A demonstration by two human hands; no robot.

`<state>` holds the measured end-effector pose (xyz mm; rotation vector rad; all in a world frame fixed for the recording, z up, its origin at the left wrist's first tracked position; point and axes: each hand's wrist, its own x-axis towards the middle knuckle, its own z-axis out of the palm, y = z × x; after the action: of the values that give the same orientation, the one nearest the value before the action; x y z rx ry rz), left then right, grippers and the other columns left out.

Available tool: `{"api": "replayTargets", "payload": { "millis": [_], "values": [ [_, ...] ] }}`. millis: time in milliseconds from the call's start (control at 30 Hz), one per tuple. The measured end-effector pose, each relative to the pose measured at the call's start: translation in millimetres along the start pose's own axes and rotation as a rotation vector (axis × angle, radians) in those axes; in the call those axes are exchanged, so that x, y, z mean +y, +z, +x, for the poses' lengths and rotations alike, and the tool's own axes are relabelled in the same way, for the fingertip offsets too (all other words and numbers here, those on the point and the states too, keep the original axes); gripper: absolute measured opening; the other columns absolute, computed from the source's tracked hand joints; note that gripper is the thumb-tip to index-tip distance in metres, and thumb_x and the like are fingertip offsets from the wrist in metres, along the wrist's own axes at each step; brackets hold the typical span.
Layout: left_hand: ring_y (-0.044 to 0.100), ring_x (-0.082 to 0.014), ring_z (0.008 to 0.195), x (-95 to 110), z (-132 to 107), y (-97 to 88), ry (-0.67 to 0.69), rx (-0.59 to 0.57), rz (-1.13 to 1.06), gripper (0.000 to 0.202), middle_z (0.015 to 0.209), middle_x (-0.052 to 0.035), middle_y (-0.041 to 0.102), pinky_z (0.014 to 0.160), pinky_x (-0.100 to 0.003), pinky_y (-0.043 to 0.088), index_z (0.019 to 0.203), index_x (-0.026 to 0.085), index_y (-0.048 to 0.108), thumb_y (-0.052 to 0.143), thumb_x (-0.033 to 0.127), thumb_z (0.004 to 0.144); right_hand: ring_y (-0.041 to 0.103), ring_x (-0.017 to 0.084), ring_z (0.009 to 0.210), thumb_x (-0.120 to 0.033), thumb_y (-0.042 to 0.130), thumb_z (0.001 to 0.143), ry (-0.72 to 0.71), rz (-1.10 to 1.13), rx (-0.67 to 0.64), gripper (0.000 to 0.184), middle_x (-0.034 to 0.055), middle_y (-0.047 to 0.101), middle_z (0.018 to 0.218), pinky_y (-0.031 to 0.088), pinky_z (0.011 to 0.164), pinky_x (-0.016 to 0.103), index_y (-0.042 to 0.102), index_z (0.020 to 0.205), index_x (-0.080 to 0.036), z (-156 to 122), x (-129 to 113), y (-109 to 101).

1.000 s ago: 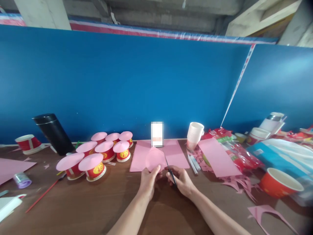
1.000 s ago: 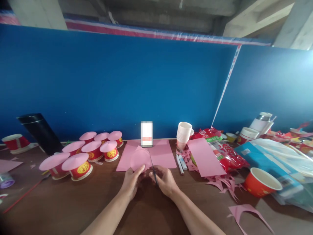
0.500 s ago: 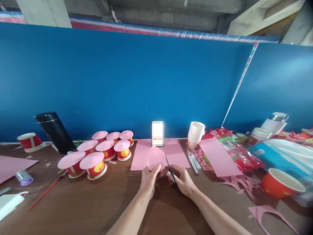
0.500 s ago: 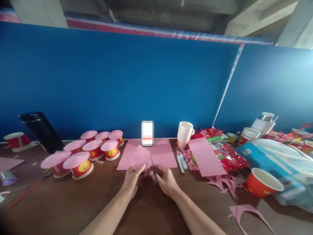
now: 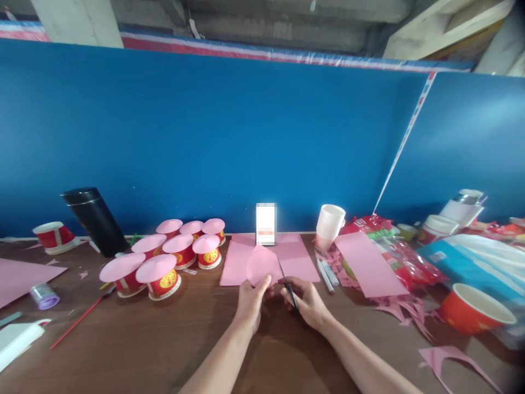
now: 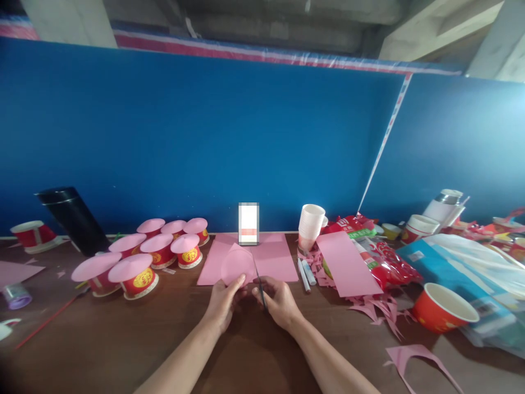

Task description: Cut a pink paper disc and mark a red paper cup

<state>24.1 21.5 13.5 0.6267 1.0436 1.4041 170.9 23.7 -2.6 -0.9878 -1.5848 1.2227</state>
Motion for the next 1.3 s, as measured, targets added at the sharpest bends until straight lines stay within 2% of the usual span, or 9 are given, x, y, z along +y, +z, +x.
{"api": "replayTargets", "payload": {
  "millis": [433, 633, 1300],
  "values": [
    [0.059, -0.0124, 0.056, -0.6, -0.2, -1.1, 0.003, -0.006, -0.022, 0.029, 0.060, -0.0048, 0.064, 0.053, -0.022, 0.048, 0.071, 0.008, 0.065, 0.074, 0.031, 0.057, 0.047, 0.009, 0.048, -0.043, 0.058, 0.077, 0.008, 0.008, -0.006, 0.040, -0.0022, 0.053, 0.057, 0.041, 0.048, 0.022, 0.058, 0.102, -0.012, -1.4, -4.8, 0.0],
    [0.059, -0.0129, 0.055, 1.9, -1.4, 1.1, -0.007, 0.030, -0.015, 0.028, 0.060, -0.0050, 0.065, 0.052, -0.022, 0.047, 0.069, 0.009, 0.064, 0.075, 0.030, 0.055, 0.048, 0.010, 0.048, -0.045, 0.060, 0.075, 0.019, 0.013, -0.016, 0.043, -0.0019, 0.053, 0.057, 0.042, 0.048, 0.023, 0.058, 0.102, -0.012, -1.6, -6.2, -0.4],
    [0.056, -0.0106, 0.052, 0.7, -0.6, 0.3, -0.012, 0.016, -0.016, 0.031, 0.059, -0.0046, 0.064, 0.051, -0.022, 0.046, 0.069, 0.007, 0.064, 0.076, 0.032, 0.054, 0.047, 0.009, 0.045, -0.039, 0.060, 0.077, 0.031, 0.023, -0.004, 0.035, -0.0028, 0.052, 0.055, 0.039, 0.045, 0.021, 0.058, 0.100, -0.013, -0.4, -0.8, -0.5]
  ]
}}
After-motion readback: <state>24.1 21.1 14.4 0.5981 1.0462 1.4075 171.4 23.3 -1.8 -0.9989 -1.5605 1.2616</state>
